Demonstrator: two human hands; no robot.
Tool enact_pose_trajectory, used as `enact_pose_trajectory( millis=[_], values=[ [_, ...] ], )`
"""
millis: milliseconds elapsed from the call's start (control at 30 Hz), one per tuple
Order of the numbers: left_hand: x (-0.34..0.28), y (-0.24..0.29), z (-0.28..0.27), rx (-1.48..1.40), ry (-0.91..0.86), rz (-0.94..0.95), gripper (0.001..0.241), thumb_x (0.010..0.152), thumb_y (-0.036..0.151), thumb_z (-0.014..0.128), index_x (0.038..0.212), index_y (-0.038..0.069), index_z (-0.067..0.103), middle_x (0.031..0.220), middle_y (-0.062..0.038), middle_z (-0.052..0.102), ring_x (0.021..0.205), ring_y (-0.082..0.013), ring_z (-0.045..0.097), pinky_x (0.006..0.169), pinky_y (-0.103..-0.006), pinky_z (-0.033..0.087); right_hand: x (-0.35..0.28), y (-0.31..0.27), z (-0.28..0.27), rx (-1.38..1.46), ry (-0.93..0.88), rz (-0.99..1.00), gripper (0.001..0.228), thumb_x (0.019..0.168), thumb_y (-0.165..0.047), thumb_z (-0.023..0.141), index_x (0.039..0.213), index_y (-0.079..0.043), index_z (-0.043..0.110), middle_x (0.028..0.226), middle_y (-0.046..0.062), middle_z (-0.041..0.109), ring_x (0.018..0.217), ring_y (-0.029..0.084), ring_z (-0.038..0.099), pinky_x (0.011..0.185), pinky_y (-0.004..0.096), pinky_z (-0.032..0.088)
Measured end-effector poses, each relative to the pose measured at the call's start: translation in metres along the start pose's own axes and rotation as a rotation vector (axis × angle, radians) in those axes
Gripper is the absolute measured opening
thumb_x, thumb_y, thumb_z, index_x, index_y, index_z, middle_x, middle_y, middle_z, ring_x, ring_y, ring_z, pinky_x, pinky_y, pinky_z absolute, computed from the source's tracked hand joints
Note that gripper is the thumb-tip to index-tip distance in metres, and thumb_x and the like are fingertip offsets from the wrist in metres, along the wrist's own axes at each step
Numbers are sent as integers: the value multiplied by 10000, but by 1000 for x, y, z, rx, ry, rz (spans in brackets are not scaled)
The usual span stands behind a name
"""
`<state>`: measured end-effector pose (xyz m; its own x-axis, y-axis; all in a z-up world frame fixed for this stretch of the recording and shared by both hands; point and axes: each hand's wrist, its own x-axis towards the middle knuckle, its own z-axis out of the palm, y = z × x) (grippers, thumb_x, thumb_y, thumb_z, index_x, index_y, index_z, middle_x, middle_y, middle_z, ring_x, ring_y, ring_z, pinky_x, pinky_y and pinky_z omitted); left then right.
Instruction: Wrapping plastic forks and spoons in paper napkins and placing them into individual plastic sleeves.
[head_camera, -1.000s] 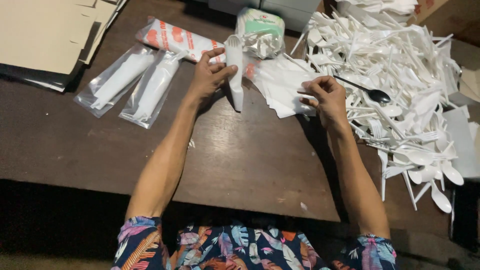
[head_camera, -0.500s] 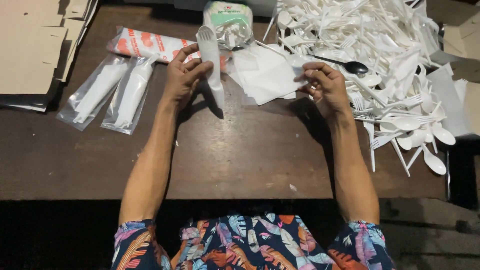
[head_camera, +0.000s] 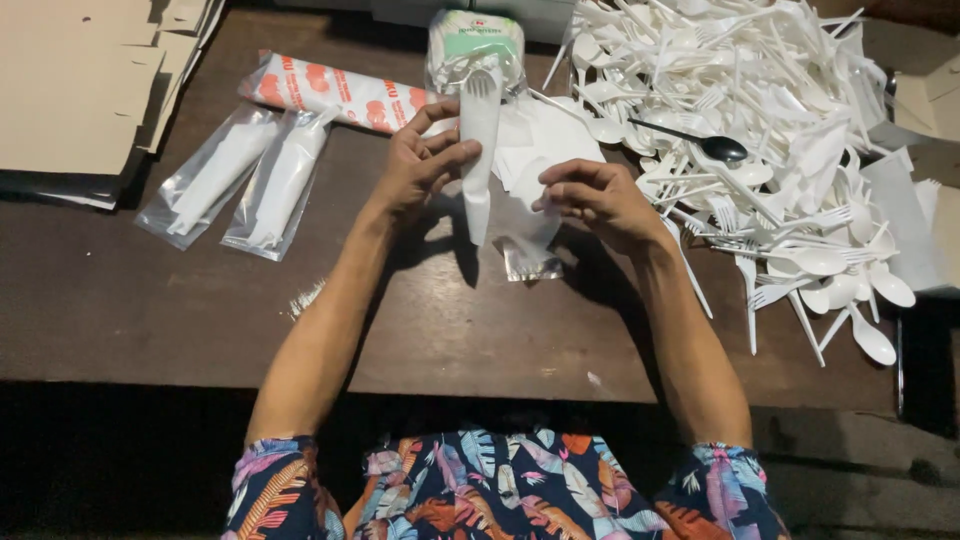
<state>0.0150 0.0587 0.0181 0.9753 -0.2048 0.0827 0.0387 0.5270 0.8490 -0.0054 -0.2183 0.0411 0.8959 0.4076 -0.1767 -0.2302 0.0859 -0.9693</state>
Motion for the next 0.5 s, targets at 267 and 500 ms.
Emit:
enact_pose_trajectory(
  millis=[267,500],
  values=[
    [0,21,-8,-275,-18,187,785,791,37,869,1434,42,419,1069,-178,692,939,-257,690,895,-397,637,-10,-32,41,206,-37,-103,116,947,22,664,1061,30,686,608,61,582,879,339,791,645,278,632],
    [1,17,-17,-148,89,71,757,735,65,888,1368,48,472,1107,-213,740,940,-281,733,842,-403,661,26,35,8,-834,370,-259,148,890,-229,766,977,-112,792,904,-15,779,783,73,652,763,240,510]
  ],
)
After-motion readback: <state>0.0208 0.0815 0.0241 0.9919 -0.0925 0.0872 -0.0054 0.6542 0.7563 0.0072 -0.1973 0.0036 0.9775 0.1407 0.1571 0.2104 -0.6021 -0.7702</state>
